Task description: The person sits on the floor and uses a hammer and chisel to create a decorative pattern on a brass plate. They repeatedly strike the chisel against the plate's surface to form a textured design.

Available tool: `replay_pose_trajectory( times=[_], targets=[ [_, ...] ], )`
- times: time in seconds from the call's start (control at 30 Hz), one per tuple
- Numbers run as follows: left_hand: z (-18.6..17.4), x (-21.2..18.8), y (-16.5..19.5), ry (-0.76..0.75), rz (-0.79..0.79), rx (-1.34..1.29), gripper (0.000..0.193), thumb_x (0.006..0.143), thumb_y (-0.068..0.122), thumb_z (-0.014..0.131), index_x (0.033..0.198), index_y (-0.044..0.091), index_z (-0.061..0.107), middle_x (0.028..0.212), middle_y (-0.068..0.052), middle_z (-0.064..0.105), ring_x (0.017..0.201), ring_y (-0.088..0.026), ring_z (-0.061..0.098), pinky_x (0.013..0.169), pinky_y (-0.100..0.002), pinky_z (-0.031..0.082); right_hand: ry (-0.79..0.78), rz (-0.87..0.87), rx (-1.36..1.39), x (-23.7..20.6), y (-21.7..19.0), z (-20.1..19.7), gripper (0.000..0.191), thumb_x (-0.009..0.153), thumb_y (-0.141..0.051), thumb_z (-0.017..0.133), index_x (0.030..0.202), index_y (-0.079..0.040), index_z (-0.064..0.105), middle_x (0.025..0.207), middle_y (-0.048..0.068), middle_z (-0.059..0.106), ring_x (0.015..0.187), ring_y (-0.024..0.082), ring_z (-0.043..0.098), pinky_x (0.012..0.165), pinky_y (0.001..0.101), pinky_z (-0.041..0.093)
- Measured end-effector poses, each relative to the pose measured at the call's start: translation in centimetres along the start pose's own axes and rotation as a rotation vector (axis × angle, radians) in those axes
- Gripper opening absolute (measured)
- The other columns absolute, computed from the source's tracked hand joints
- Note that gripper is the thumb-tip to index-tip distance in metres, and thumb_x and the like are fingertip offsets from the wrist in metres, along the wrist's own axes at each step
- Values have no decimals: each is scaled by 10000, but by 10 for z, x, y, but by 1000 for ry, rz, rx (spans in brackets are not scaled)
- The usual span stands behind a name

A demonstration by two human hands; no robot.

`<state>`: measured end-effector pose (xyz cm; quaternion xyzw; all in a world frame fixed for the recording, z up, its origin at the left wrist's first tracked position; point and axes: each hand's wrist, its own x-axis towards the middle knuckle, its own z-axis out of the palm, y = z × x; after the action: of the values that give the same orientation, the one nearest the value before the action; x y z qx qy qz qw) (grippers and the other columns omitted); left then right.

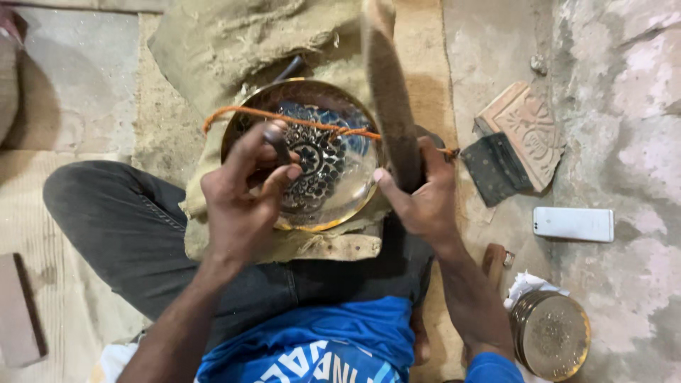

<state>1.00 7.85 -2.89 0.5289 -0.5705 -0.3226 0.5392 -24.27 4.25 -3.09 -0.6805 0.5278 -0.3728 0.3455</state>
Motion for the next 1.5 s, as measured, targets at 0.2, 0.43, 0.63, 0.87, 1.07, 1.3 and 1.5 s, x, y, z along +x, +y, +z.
replay_pose_trajectory(
  times=[0.2, 0.43, 0.63, 0.87, 1.07, 1.3, 1.5],
  targets=[
    [-11, 20, -4, -14, 78, -13, 565, 1024, -60, 730, 1512, 133, 524, 1094, -78, 768, 1042, -138, 760, 898, -250, 642, -132, 115, 37, -14, -15, 10, 281, 868, -84, 823, 1043, -38, 607, 785, -11, 640, 736, 61, 574, 666, 253, 499],
    [-8, 4, 12, -142, -252, -338, 610, 905, 8, 771, 1456, 157, 554, 1041, -66, 766, 991, -153, 749, 889, -301, 655, -303, 216, 112, -12, -19, -9, 537, 837, -91, 814, 1285, -39, 523, 941, 29, 688, 831, 85, 666, 757, 272, 569],
    [-8, 15, 18, -532, -273, 97, 556, 853, 53, 728, 1378, 205, 619, 1061, -53, 805, 876, -154, 801, 762, -337, 697, -287, -80, 13, -10, -18, -34, 673, 897, -132, 805, 1462, -12, 460, 1219, 104, 700, 1087, 154, 685, 955, 312, 562],
    [-12, 40, 27, -851, -80, 231, 508, 902, 62, 659, 1386, 214, 623, 1142, -74, 785, 710, -179, 779, 610, -392, 647, -154, 213, 271, -64, 4, -39, 679, 903, -136, 797, 1477, 21, 471, 1024, 81, 665, 817, 129, 639, 724, 281, 545],
    [-8, 60, 19, -983, 22, 262, 570, 863, 50, 688, 1408, 188, 590, 891, -65, 812, 667, -199, 772, 624, -433, 598, -142, 290, 304, -117, 38, -37, 433, 932, -242, 711, 1256, 7, 568, 900, 28, 634, 781, 88, 600, 690, 256, 513],
    [-12, 58, 10, -949, 123, 198, 583, 862, 22, 696, 1422, 121, 562, 912, -89, 799, 774, -229, 791, 671, -440, 611, -158, 319, 705, -128, 28, -47, 464, 971, -388, 684, 1218, -28, 525, 948, 74, 647, 779, 134, 637, 679, 282, 551],
    [-13, 58, 4, -925, 169, 156, 582, 876, -2, 680, 1434, 102, 553, 920, -101, 796, 800, -227, 795, 688, -437, 622, -294, 344, 419, -113, 28, -70, 486, 974, -382, 662, 1227, 5, 513, 874, 99, 643, 705, 183, 603, 621, 324, 510]
  ],
)
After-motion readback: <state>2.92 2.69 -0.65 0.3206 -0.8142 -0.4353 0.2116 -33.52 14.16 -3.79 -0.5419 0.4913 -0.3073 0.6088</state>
